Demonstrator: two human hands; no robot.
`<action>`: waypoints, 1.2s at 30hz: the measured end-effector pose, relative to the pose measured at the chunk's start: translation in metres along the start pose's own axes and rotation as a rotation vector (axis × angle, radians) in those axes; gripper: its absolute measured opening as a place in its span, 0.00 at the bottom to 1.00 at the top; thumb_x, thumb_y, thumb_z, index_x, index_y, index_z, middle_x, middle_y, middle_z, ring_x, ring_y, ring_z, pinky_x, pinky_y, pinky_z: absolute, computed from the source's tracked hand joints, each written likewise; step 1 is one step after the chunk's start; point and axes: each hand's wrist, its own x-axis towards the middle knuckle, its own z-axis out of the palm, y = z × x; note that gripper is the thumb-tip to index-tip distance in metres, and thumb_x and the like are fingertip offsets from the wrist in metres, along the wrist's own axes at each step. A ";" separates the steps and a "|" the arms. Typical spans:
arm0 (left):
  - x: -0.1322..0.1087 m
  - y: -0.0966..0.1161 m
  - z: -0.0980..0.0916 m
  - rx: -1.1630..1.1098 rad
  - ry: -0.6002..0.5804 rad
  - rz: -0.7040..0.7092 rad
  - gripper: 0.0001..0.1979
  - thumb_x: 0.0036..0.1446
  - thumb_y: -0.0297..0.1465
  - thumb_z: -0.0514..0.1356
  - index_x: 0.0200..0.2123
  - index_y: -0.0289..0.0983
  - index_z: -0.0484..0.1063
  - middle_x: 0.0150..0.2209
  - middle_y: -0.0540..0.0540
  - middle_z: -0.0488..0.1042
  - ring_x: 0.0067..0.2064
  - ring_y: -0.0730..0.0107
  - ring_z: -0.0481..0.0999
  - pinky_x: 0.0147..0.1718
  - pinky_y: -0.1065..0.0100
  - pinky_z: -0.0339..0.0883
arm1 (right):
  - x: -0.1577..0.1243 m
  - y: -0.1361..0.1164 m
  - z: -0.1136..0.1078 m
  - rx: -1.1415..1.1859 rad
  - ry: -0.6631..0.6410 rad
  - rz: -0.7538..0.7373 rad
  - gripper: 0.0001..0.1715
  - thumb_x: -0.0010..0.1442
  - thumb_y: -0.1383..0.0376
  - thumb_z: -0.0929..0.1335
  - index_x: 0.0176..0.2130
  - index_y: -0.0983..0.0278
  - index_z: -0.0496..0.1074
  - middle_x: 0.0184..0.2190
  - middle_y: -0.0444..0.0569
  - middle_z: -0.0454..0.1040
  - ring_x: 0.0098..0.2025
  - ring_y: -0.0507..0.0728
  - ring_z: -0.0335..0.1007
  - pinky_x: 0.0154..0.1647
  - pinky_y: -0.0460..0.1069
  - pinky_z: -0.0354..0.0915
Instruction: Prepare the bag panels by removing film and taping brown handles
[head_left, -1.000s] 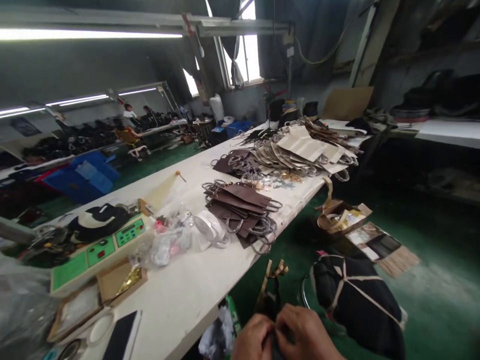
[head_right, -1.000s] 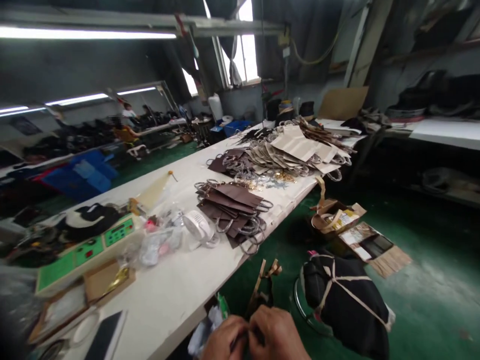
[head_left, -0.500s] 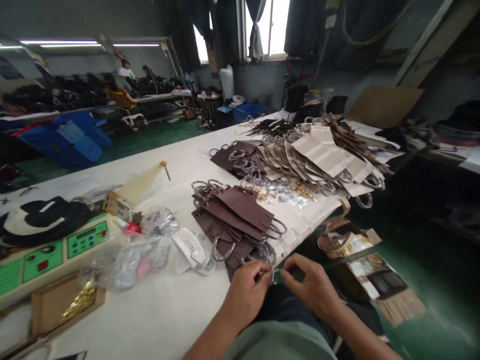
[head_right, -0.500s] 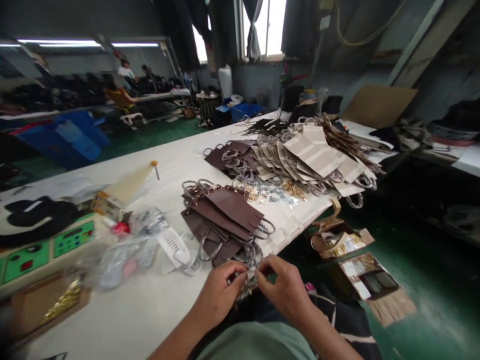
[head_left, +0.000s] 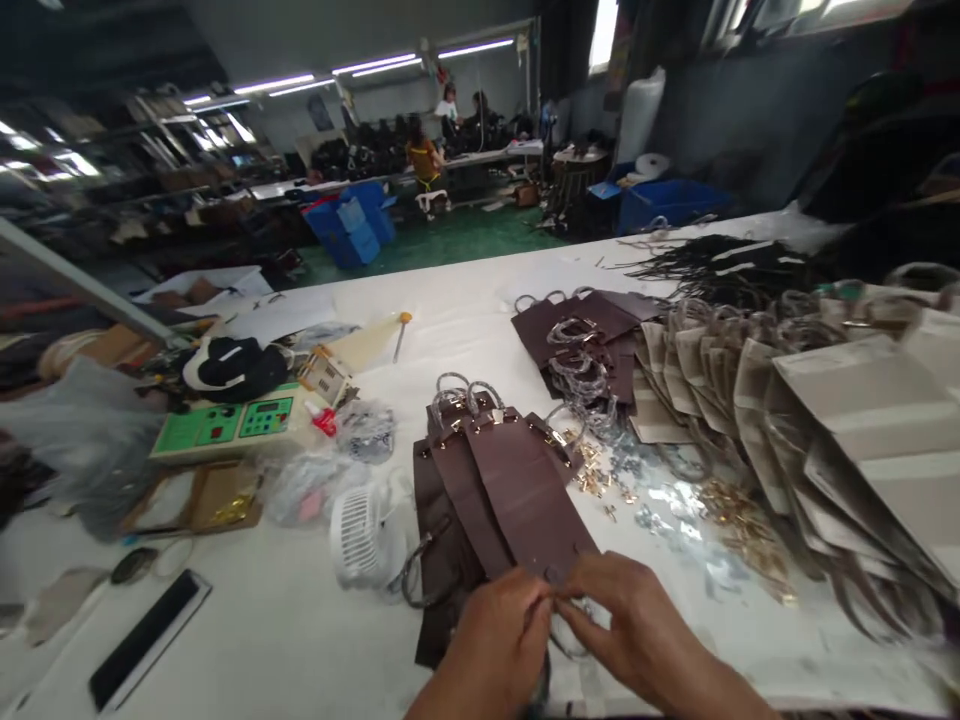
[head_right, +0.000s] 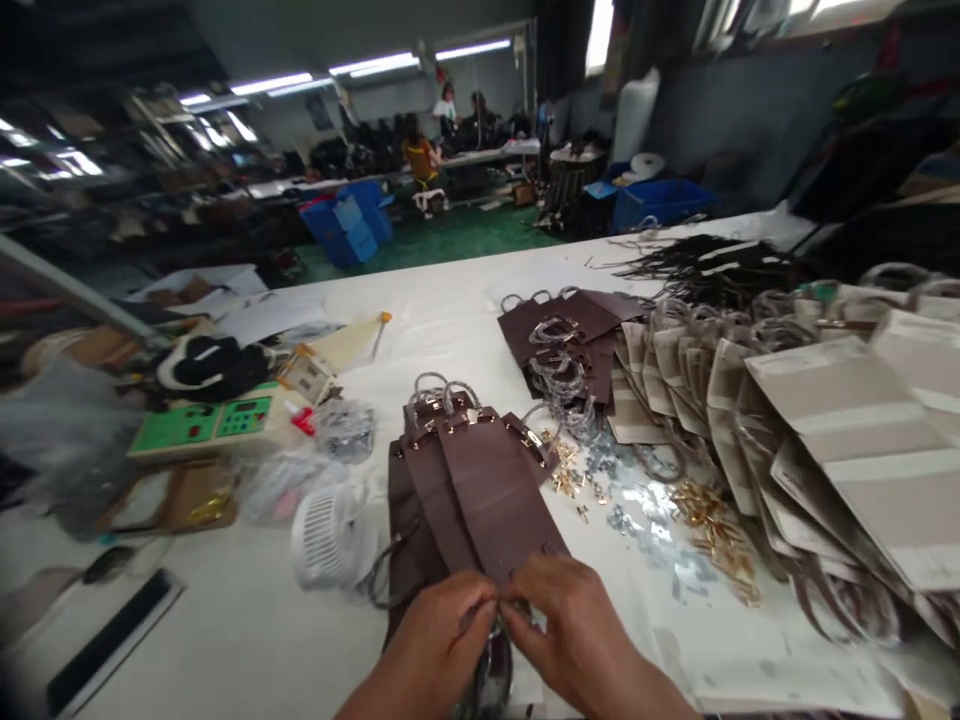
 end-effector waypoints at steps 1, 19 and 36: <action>0.010 0.008 0.003 -0.006 0.017 -0.021 0.11 0.64 0.29 0.54 0.32 0.38 0.74 0.33 0.47 0.76 0.36 0.66 0.76 0.37 0.69 0.62 | 0.007 0.013 -0.009 0.009 -0.029 -0.024 0.06 0.65 0.65 0.70 0.34 0.58 0.76 0.30 0.45 0.76 0.33 0.55 0.72 0.36 0.49 0.61; 0.144 -0.059 -0.023 -1.157 0.173 -0.548 0.17 0.53 0.42 0.66 0.34 0.32 0.73 0.18 0.50 0.72 0.12 0.82 0.55 0.12 0.77 0.42 | 0.209 0.134 -0.007 0.574 0.114 0.264 0.13 0.61 0.53 0.73 0.35 0.60 0.79 0.54 0.53 0.74 0.57 0.63 0.71 0.59 0.58 0.65; 0.209 -0.137 -0.043 -1.283 0.427 -0.486 0.16 0.59 0.42 0.63 0.36 0.33 0.70 0.33 0.41 0.81 0.16 0.81 0.66 0.12 0.78 0.54 | 0.285 0.177 0.085 0.430 0.184 0.302 0.28 0.60 0.65 0.68 0.60 0.59 0.68 0.49 0.51 0.74 0.39 0.55 0.74 0.44 0.52 0.73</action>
